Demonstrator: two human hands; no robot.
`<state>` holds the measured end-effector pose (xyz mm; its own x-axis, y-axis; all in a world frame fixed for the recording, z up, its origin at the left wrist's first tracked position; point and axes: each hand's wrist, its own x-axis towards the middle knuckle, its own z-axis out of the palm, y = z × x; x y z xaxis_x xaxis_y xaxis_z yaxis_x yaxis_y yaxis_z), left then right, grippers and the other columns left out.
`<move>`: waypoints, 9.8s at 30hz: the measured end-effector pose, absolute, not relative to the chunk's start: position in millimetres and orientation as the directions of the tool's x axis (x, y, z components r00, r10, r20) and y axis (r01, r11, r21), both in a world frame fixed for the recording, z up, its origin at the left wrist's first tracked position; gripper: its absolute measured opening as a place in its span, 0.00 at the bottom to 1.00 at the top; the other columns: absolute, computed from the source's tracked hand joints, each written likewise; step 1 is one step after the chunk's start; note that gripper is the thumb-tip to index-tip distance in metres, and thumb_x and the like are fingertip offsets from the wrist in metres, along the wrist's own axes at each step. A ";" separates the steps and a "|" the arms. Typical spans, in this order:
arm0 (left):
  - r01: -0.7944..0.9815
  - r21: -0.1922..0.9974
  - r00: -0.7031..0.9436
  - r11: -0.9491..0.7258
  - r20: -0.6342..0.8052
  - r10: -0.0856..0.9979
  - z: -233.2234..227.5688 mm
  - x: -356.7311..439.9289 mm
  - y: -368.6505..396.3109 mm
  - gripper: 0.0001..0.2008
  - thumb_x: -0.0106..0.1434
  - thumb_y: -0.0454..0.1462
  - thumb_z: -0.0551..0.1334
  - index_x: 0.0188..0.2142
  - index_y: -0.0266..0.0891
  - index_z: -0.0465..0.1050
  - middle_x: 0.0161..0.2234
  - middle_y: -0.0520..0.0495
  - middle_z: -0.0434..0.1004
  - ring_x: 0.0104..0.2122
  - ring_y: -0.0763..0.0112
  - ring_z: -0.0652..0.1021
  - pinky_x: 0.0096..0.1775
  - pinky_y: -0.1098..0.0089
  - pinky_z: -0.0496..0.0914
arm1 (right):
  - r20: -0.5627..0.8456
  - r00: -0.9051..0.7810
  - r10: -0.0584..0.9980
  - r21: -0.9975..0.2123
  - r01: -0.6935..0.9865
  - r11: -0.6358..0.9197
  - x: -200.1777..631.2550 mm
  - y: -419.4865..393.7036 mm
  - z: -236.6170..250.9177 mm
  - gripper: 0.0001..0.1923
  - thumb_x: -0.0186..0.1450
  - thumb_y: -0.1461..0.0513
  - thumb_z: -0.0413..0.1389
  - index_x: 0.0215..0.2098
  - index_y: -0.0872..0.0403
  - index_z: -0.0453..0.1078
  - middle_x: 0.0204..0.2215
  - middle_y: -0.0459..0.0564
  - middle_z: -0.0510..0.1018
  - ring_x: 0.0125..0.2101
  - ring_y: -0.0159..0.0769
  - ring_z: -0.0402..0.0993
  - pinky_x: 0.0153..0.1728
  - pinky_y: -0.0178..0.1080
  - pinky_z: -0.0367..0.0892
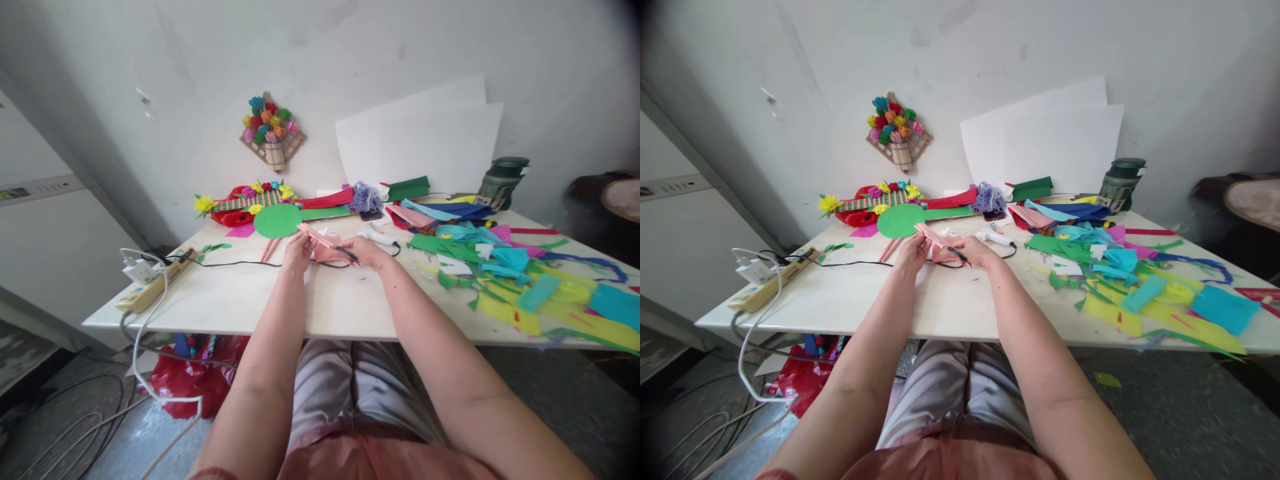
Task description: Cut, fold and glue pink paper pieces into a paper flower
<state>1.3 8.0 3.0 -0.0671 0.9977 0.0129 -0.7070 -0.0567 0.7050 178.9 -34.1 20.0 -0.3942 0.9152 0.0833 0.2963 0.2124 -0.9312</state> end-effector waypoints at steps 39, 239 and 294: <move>-0.692 0.720 -0.043 -0.055 0.035 0.998 4.1 0.6 6.6 0.07 0.59 0.25 0.57 0.27 0.32 0.71 0.20 0.52 0.72 0.21 0.81 0.74 0.30 0.80 0.70 | 0.071 -0.443 0.894 -0.948 0.249 0.198 179.4 -32.4 17.6 0.21 0.52 0.49 0.62 0.33 0.58 0.73 0.14 0.41 0.70 0.12 0.23 0.59 0.13 0.29 0.54; -0.620 0.784 0.011 -0.036 0.055 0.998 8.1 6.3 0.1 0.04 0.52 0.26 0.63 0.27 0.33 0.70 0.22 0.51 0.73 0.22 0.80 0.74 0.34 0.75 0.72 | 0.142 -0.376 0.916 -0.955 0.191 0.226 175.3 -27.1 12.0 0.18 0.54 0.50 0.62 0.26 0.59 0.73 0.11 0.39 0.63 0.10 0.22 0.54 0.10 0.29 0.49; -0.640 0.769 0.000 0.009 -0.012 1.000 12.0 10.1 -2.6 0.05 0.54 0.26 0.63 0.23 0.31 0.71 0.19 0.49 0.73 0.20 0.80 0.74 0.32 0.77 0.72 | 0.102 -0.370 0.924 -0.967 0.180 0.179 175.1 -34.7 19.1 0.20 0.53 0.49 0.62 0.20 0.58 0.66 0.11 0.41 0.66 0.10 0.22 0.57 0.11 0.29 0.54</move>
